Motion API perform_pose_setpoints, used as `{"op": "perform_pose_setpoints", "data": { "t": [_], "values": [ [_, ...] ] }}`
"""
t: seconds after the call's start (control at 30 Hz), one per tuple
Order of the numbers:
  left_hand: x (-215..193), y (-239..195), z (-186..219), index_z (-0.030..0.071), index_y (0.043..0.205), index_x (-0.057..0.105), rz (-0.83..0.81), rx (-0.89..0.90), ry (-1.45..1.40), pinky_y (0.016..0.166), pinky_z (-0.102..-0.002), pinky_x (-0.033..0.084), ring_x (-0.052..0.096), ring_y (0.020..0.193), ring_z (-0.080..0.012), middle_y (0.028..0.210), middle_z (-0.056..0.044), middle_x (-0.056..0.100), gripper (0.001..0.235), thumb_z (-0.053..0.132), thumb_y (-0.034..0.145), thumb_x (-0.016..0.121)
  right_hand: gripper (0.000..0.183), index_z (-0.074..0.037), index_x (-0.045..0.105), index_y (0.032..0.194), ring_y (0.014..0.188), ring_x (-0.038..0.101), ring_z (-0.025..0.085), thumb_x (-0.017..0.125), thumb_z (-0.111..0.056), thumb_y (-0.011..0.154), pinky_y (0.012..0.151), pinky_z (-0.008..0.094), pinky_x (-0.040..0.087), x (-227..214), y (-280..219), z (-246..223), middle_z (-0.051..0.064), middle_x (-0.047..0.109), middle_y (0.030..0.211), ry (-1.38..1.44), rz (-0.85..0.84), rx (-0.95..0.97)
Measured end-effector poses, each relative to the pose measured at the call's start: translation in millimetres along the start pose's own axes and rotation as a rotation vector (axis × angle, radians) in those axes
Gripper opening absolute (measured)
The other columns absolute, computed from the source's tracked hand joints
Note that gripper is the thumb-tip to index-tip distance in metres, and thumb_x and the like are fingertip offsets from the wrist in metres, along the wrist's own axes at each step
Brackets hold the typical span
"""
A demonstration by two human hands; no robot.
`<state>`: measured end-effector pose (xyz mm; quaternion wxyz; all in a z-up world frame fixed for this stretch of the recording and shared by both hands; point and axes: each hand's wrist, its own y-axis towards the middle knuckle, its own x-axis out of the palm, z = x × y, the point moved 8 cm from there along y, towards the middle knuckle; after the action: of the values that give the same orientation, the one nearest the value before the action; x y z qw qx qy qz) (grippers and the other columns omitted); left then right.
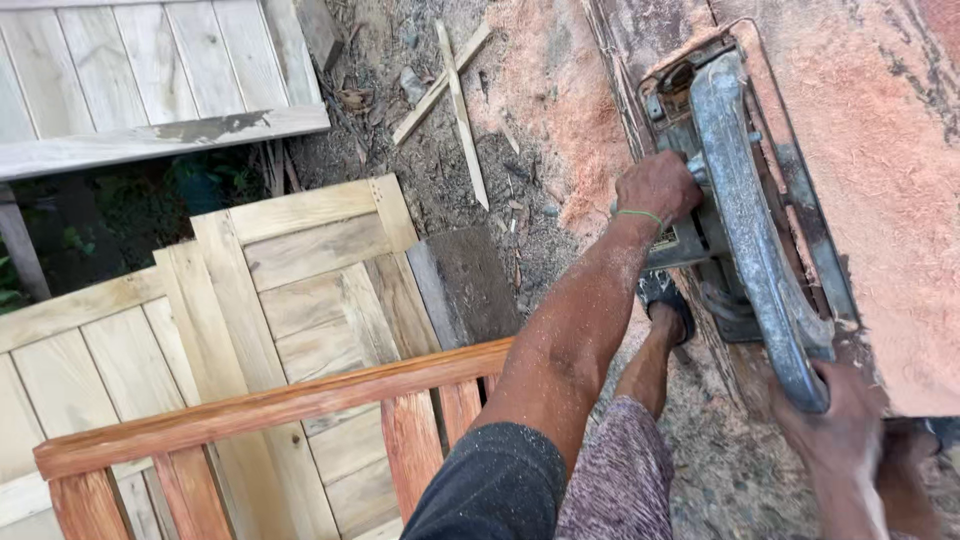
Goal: The person uses a circular saw to cut a long plank of wood. They guide the saw along the length of the plank, creating sawdust as they work.
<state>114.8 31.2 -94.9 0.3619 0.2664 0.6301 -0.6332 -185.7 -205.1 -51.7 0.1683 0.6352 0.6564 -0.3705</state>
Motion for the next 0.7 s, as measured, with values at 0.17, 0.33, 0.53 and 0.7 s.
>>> {"op": "perform_pose_setpoints", "data": {
  "t": [0.17, 0.33, 0.53, 0.7],
  "values": [
    [18.9, -5.8, -5.7, 0.005, 0.094, 0.078, -0.037, 0.01, 0.011, 0.082, -0.049, 0.061, 0.075, 0.094, -0.039, 0.097, -0.022, 0.076, 0.026, 0.021, 0.075, 0.072, 0.019, -0.006, 0.071, 0.089, 0.073, 0.07, 0.03, 0.077, -0.024, 0.084, 0.07, 0.042, 0.056, 39.6, -5.4, 36.3, 0.016, 0.068, 0.08, 0.248, -0.17, 0.179],
    [24.3, 10.2, -7.9, 0.004, 0.089, 0.079, -0.016, 0.006, 0.034, 0.08, -0.047, 0.063, 0.076, 0.096, -0.0382, 0.098, -0.022, 0.077, 0.023, 0.023, 0.078, 0.071, 0.025, -0.009, 0.077, 0.092, 0.083, 0.07, 0.037, 0.081, -0.022, 0.071, 0.078, 0.049, 0.056, 51.1, -6.9, 53.7, 0.018, 0.07, 0.086, 0.16, -0.214, 0.141],
    [13.9, 2.3, 1.7, 0.008, 0.098, 0.076, -0.062, 0.011, -0.016, 0.087, -0.049, 0.058, 0.072, 0.099, -0.036, 0.1, -0.018, 0.075, 0.039, 0.031, 0.067, 0.082, 0.027, -0.007, 0.069, 0.097, 0.077, 0.07, 0.028, 0.08, -0.029, 0.085, 0.072, 0.041, 0.057, 49.9, 9.7, 55.7, 0.014, 0.069, 0.088, 0.248, -0.225, 0.222],
    [22.7, -24.0, -1.3, 0.007, 0.119, 0.071, 0.066, 0.292, 0.083, 0.069, -0.05, 0.058, 0.072, 0.078, -0.0351, 0.085, -0.018, 0.074, 0.047, 0.031, 0.08, 0.081, 0.038, -0.008, 0.069, 0.108, 0.084, 0.072, 0.021, 0.082, -0.029, 0.078, 0.074, 0.038, 0.061, 61.9, -47.8, 47.2, 0.009, 0.071, 0.101, 0.623, -0.327, 0.366]
  ]
}}
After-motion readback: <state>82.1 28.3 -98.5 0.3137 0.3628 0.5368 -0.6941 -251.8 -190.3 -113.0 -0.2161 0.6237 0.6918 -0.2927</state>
